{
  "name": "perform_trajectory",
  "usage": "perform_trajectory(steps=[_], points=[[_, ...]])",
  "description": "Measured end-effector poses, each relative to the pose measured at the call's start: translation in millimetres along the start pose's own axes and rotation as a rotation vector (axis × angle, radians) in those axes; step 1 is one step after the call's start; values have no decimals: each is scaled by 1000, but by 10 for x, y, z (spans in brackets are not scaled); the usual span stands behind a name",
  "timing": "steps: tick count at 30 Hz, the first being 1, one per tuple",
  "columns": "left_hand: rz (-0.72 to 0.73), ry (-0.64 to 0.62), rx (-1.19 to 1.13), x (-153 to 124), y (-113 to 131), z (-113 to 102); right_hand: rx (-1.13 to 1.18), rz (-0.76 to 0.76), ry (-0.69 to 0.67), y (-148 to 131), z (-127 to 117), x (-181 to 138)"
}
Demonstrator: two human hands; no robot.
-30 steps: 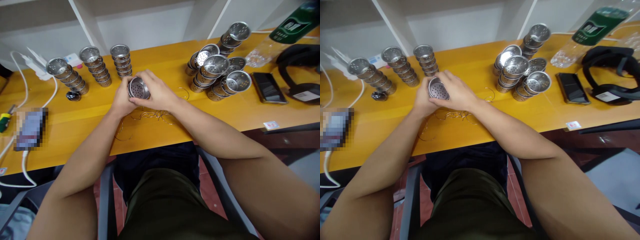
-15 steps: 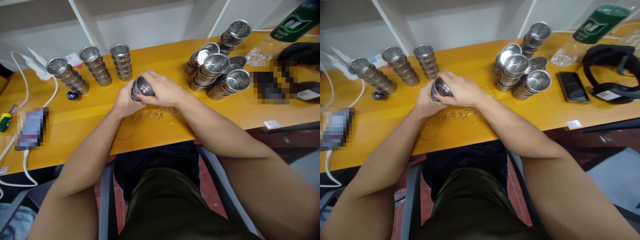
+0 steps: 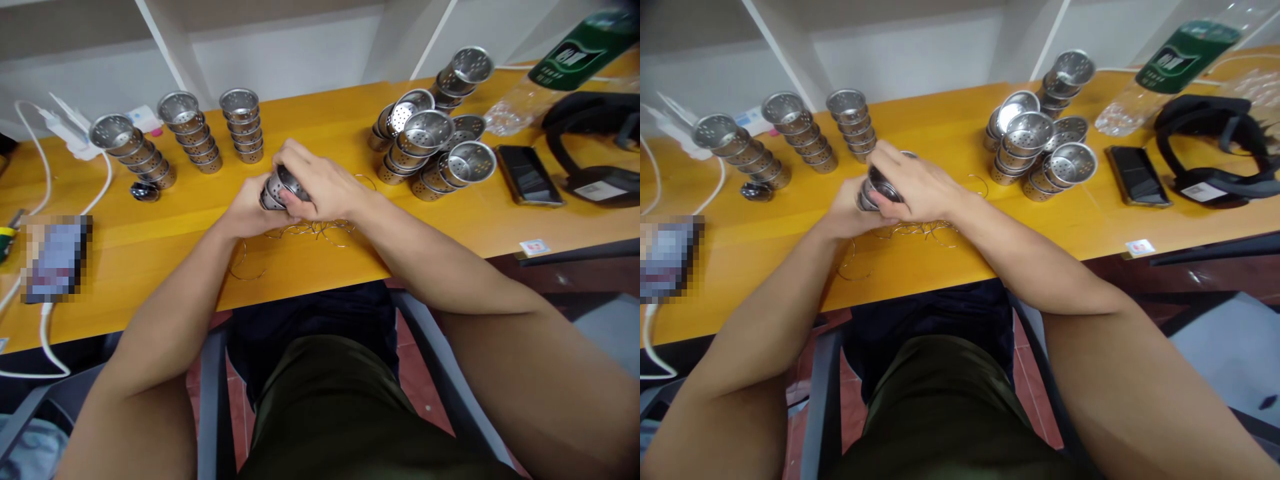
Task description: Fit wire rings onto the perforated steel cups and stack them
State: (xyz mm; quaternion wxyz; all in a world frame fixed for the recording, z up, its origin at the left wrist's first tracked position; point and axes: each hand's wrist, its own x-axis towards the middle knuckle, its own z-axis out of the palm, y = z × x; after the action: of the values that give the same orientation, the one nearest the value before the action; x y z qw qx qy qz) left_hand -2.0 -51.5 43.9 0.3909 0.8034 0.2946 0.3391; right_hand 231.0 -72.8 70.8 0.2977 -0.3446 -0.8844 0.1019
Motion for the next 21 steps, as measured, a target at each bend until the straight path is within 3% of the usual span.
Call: perform_trajectory(steps=[3,6,10,16,19,21], points=[[-49,-70,-69,-27,-97,-13,40,-68,-5,-3,-29,-6],[-26,54,-44,-15,-255,37,76,-112,-1,22,-26,-12],[46,86,-106,18,-395,91,97,-10,33,35,-14,-21],[-83,60,-144,14,-294,48,149,-69,95,48,-56,-6],[-97,21,-200,-2,-220,21,181,-146,140,45,-76,-8],[-82,42,-169,-18,-187,1,167,-114,104,43,-73,-18]])
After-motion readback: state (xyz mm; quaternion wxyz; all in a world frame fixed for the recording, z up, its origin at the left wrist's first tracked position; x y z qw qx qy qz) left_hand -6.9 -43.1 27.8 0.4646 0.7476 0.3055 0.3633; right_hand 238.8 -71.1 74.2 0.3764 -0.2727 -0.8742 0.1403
